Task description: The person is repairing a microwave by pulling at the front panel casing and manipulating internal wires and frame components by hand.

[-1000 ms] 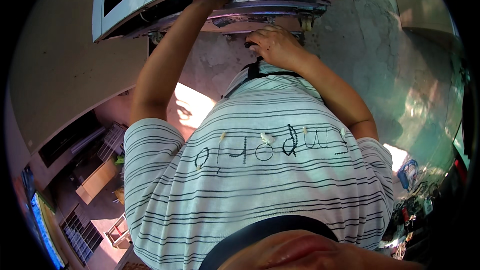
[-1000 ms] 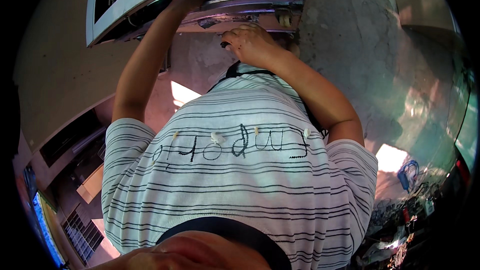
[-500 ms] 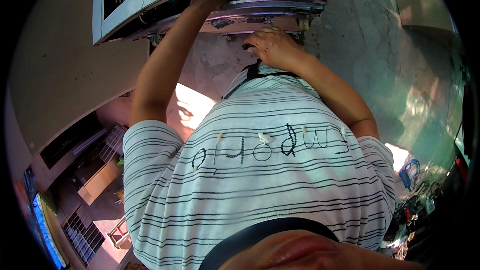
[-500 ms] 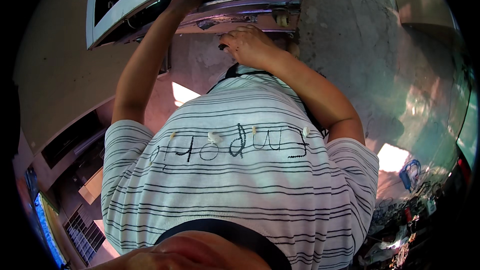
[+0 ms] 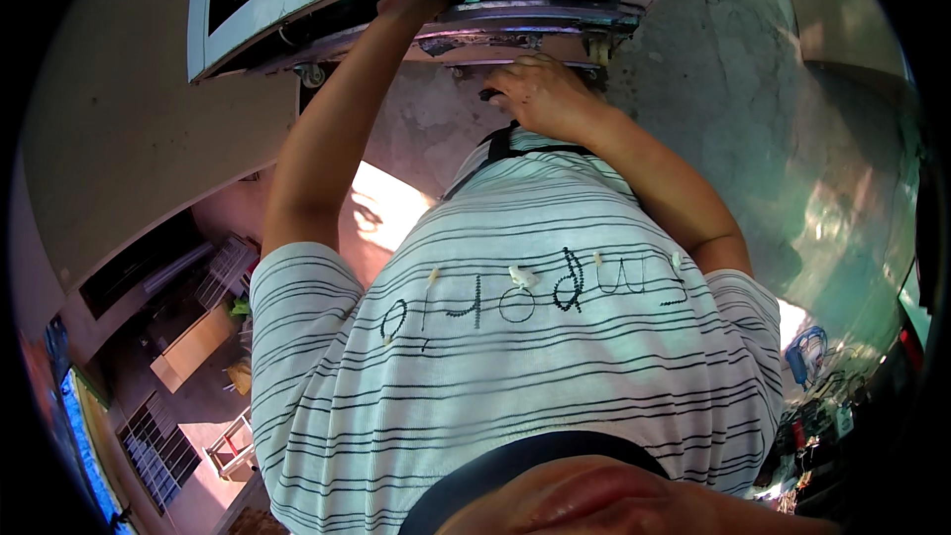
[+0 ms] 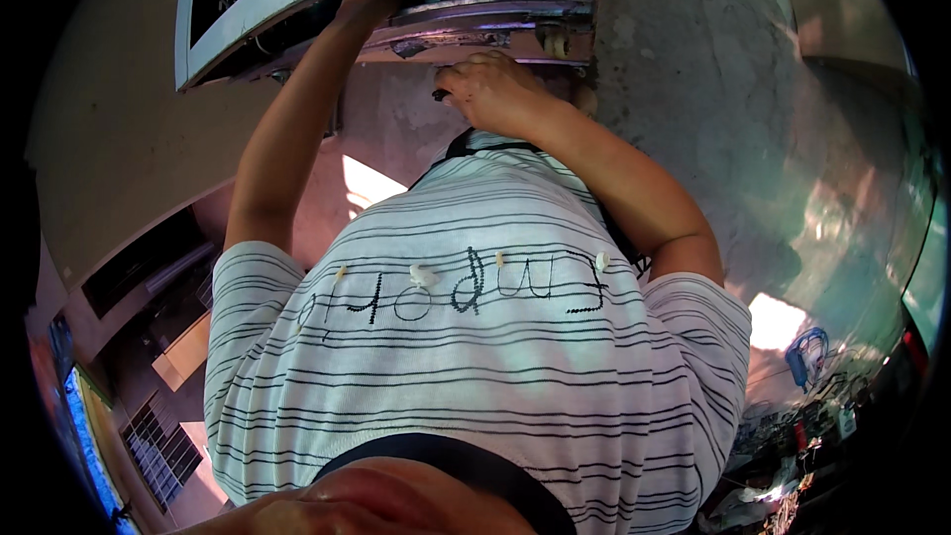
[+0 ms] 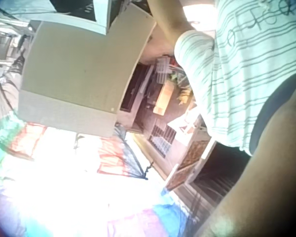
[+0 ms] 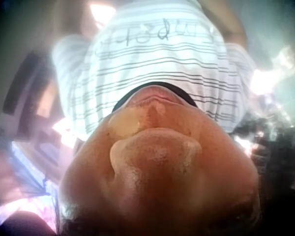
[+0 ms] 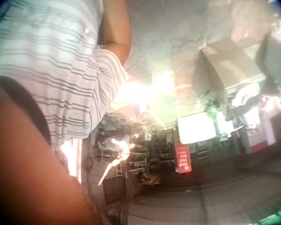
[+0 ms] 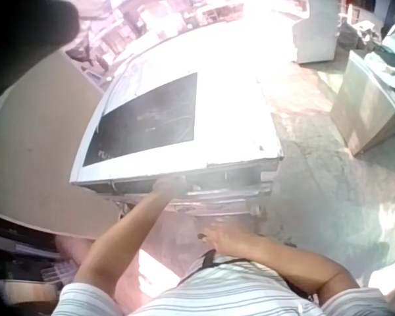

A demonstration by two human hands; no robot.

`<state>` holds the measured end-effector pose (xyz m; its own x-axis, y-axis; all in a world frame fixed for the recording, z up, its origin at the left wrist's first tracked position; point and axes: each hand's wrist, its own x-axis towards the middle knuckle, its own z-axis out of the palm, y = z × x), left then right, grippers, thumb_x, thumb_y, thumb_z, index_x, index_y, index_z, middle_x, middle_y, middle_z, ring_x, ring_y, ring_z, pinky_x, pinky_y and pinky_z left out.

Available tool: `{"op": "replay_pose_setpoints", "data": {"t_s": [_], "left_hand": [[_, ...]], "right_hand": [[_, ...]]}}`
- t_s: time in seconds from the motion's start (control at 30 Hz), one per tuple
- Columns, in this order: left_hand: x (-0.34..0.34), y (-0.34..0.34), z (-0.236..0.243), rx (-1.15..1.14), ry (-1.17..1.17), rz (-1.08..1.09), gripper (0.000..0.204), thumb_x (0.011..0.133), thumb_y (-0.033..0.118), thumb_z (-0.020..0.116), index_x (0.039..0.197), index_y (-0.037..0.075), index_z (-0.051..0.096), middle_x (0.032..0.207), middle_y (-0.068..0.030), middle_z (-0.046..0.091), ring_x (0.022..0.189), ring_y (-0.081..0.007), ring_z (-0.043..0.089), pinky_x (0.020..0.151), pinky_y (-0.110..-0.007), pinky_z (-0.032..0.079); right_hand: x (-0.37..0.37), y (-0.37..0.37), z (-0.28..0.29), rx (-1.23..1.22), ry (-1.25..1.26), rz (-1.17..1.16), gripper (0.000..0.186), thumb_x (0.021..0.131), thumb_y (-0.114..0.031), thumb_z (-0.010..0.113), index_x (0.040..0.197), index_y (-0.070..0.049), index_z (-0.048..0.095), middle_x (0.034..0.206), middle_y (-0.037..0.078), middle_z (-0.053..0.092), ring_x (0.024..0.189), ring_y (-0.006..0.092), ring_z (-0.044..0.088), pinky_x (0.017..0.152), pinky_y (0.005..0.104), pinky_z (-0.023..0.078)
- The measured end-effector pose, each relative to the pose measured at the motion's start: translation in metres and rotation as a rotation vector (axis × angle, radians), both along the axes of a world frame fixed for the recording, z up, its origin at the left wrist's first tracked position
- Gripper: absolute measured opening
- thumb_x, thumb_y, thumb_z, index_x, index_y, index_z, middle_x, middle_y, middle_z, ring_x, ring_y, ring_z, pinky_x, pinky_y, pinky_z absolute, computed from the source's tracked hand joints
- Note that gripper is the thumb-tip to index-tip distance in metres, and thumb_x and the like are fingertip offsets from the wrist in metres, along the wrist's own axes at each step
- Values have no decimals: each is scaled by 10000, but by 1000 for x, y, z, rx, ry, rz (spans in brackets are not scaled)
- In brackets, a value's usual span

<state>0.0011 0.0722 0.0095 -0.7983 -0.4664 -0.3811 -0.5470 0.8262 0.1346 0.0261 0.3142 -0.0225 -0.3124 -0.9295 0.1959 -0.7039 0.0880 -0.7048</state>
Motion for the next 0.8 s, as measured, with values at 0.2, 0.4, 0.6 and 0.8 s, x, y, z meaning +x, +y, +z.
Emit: {"op": "replay_pose_setpoints", "data": {"t_s": [0.2, 0.4, 0.6, 0.8], "left_hand": [[-7, -2, -8, 20, 43, 25, 547, 835, 431, 583, 1299, 149, 522, 1318, -125, 513, 1215, -289, 481, 1016, -367, 381], [-13, -2, -13, 25, 63, 62, 541, 868, 430, 526, 1335, 161, 484, 1378, -108, 457, 1270, -281, 427, 1045, -368, 353], [-11, -5, -32, -55, 109, 30, 536, 902, 429, 468, 1372, 173, 446, 1437, -91, 401, 1324, -272, 373, 1073, -370, 324], [-1, -35, -89, -283, 182, -103, 532, 935, 428, 410, 1408, 185, 407, 1497, -74, 346, 1379, -263, 320, 1102, -371, 295]], "right_hand": [[-2, -4, 2, -7, -27, 91, 190, 839, -194, 623, 988, -81, 655, 971, 85, 659, 956, 277, 609, 874, 396, 467], [-6, -8, 2, -33, -93, 201, 172, 825, -166, 635, 968, -72, 657, 966, 86, 658, 951, 280, 612, 832, 392, 491], [-13, -5, 6, -5, -76, 291, 170, 836, -172, 633, 969, -68, 656, 933, 99, 654, 934, 288, 602, 821, 405, 486], [-17, 1, 7, 7, -104, 349, 166, 841, -172, 614, 956, -54, 636, 948, 108, 670, 927, 297, 615, 810, 422, 481]]}}
